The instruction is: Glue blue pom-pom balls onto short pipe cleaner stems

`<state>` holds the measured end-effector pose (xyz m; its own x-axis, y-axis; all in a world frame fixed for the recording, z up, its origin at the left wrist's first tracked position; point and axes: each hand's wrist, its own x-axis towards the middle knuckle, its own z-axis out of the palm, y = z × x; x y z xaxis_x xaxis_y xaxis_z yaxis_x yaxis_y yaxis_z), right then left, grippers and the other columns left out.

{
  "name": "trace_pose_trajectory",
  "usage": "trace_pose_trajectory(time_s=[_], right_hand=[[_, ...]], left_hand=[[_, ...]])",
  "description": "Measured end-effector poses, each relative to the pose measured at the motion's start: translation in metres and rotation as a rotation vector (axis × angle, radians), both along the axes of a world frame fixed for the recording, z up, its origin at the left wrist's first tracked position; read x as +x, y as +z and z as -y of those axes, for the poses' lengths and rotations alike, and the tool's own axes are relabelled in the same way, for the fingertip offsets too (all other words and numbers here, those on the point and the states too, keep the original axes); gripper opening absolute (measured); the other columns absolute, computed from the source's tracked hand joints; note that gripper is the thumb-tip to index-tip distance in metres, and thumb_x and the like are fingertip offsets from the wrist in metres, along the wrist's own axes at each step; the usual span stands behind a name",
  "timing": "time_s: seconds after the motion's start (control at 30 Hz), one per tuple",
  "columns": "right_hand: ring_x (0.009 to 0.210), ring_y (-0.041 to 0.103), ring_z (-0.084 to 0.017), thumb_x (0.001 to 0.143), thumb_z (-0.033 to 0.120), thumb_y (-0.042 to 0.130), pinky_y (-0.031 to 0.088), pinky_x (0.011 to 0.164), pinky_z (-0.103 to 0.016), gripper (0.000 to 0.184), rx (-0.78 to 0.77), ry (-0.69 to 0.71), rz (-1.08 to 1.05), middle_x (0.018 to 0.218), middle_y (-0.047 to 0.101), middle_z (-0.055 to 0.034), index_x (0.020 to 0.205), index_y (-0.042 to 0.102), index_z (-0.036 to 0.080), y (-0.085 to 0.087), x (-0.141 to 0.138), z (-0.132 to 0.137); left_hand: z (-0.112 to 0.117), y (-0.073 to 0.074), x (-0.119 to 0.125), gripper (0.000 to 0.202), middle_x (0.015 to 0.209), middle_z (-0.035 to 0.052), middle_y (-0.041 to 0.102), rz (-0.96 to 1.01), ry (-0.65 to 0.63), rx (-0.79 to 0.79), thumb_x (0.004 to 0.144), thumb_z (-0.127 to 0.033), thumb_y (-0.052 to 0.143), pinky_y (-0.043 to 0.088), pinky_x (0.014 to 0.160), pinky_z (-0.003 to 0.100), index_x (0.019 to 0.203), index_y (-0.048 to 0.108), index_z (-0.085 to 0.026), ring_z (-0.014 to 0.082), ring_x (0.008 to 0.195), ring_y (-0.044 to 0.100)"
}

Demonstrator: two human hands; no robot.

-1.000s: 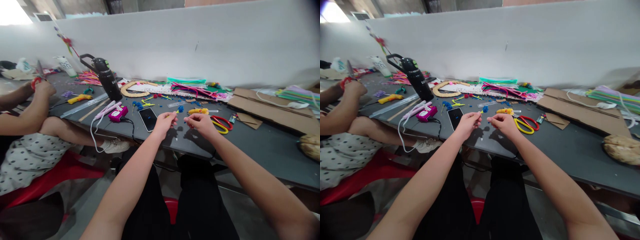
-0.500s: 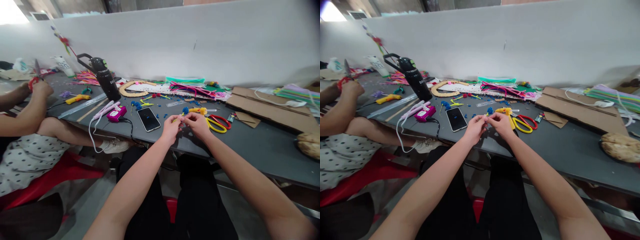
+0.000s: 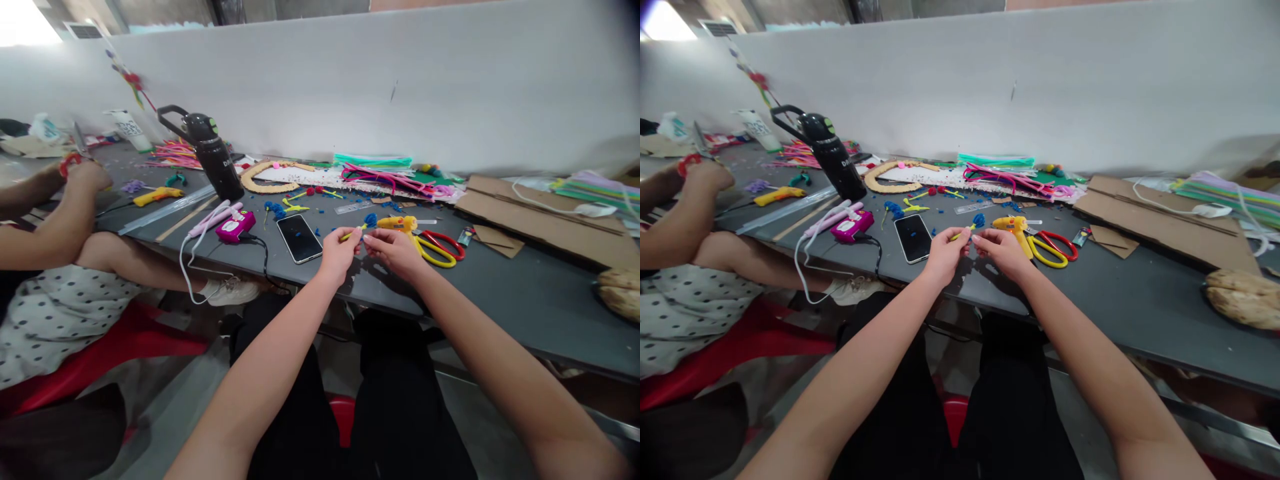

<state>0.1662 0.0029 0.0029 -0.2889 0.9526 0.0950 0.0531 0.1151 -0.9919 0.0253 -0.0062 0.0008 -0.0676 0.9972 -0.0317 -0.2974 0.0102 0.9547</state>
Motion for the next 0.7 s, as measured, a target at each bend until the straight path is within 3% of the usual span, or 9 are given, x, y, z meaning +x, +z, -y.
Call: trace_pose_trajectory(time_s=[0.27, 0.43, 0.7], right_hand=[[0.064, 0.053, -0.013, 0.071, 0.050, 0.074, 0.045, 0.064, -0.028, 0.033, 0.054, -0.120, -0.062, 0.070, 0.059, 0.0000, 0.081, 0.067, 0.019, -0.003, 0.010, -0.004], [0.063, 0.053, -0.014, 0.071, 0.051, 0.074, 0.046, 0.062, -0.029, 0.035, 0.112, -0.201, -0.034, 0.071, 0.060, -0.0011, 0.083, 0.067, 0.019, 0.000, 0.010, -0.003], [0.057, 0.048, -0.012, 0.072, 0.050, 0.073, 0.041, 0.057, -0.029, 0.034, 0.140, -0.257, 0.006, 0.064, 0.056, 0.0008, 0.083, 0.066, 0.019, 0.001, 0.008, -0.002]], left_hand=[[-0.005, 0.005, -0.018, 0.025, 0.066, 0.0021, 0.063, -0.316, 0.057, 0.134, 0.080, -0.038, 0.065, 0.045, 0.057, 0.024, 0.081, 0.067, -0.013, 0.0106, 0.057, 0.054], [-0.003, 0.007, -0.027, 0.027, 0.070, 0.0047, 0.067, -0.513, 0.098, 0.207, 0.081, -0.040, 0.063, 0.046, 0.065, 0.025, 0.079, 0.069, -0.014, 0.0137, 0.065, 0.060], [0.001, 0.009, -0.029, 0.025, 0.070, 0.0049, 0.068, -0.594, 0.093, 0.252, 0.081, -0.039, 0.062, 0.045, 0.065, 0.026, 0.076, 0.069, -0.015, 0.0152, 0.066, 0.061]])
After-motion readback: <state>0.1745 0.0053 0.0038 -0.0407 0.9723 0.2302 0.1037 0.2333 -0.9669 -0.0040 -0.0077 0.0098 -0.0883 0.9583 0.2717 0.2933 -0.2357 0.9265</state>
